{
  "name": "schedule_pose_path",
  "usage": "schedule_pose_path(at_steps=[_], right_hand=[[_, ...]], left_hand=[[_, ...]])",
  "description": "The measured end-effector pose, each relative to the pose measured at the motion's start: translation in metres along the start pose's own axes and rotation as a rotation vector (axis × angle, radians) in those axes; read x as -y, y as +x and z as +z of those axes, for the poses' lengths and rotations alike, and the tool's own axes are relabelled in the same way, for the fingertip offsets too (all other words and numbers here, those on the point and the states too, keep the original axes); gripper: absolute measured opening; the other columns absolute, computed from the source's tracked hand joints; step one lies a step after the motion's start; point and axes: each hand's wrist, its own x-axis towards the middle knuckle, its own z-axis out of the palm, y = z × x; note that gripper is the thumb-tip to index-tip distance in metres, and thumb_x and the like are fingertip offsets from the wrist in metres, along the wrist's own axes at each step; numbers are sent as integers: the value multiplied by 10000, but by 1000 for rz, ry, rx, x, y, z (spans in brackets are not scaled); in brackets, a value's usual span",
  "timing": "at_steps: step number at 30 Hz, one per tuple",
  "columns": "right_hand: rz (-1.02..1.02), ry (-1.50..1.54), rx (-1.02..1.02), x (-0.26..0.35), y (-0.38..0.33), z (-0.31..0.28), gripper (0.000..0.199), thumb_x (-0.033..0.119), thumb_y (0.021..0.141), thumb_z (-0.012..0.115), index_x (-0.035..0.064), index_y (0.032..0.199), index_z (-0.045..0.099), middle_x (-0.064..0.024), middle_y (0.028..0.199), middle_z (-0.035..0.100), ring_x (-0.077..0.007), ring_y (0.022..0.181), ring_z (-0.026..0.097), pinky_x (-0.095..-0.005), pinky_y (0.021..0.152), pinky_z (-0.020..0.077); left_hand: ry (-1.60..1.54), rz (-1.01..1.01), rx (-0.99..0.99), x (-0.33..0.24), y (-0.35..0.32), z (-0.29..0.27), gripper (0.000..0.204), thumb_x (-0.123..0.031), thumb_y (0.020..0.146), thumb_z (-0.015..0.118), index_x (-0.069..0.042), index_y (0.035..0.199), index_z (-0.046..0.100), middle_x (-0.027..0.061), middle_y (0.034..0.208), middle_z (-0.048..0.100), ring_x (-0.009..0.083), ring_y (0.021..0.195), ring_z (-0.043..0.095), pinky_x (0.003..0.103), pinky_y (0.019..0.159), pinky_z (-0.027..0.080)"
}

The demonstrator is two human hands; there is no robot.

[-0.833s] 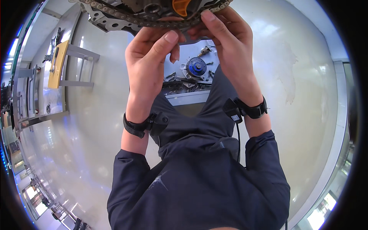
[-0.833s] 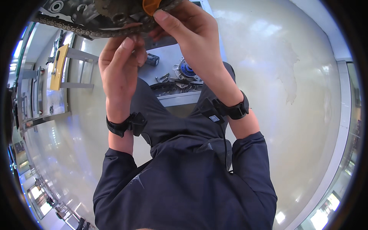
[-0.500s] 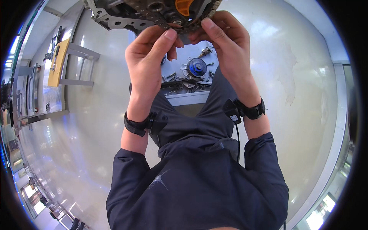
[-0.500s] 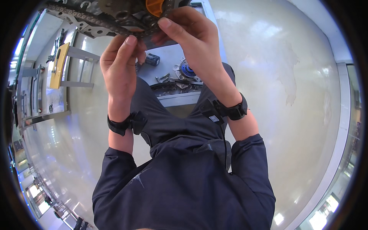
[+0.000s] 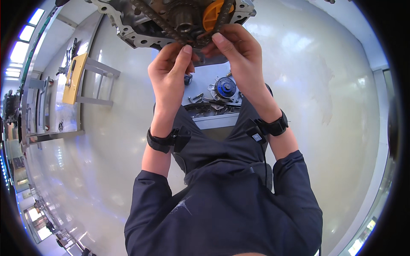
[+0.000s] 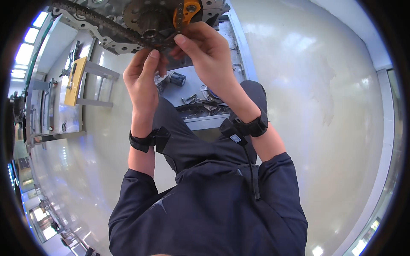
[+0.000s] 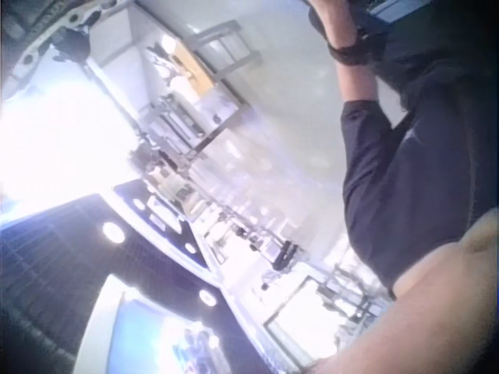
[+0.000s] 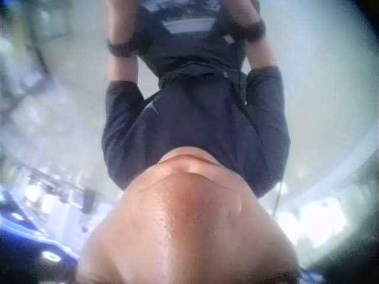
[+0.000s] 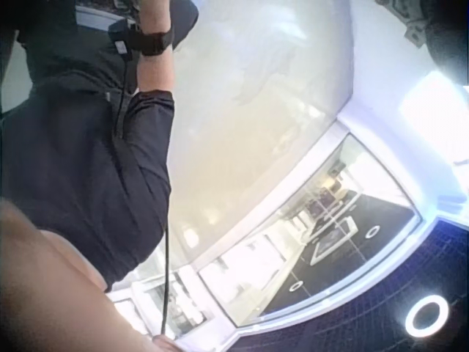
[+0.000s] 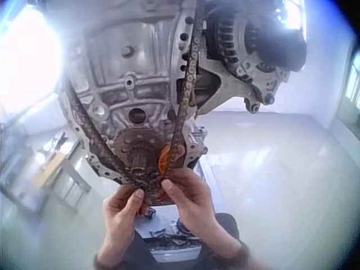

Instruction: The person manipulates a timing chain on a disassembled engine block, repeatedly routing it around camshaft sprockets and tensioners. The person rotates the engine to access different sides and adjusts the chain path by hand.

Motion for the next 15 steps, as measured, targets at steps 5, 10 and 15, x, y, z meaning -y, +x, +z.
schedule_pose_path(at_steps=[5,10,15], right_hand=[[5,-34,-4,-9,5,7,148,72,1002,613,-40,1095,589,-84,891,691,-128,770,684,-268,693,563],[-38,-120,-61,-15,12,14,140,68,1011,593,-32,1105,571,-74,857,676,-112,713,659,-252,633,530],[-25,-158,-108,-20,15,19,154,87,1012,597,-29,1108,567,-66,820,671,-100,677,646,-241,609,511]], left_hand=[[1,39,-38,9,9,-5,193,-109,988,638,58,1077,677,65,833,664,99,679,561,232,591,418],[21,15,-59,10,17,-5,190,-104,979,664,59,1077,675,52,796,686,72,629,550,211,563,422],[32,22,-75,12,22,-6,198,-103,978,665,60,1090,674,50,804,690,70,627,546,209,567,427]])
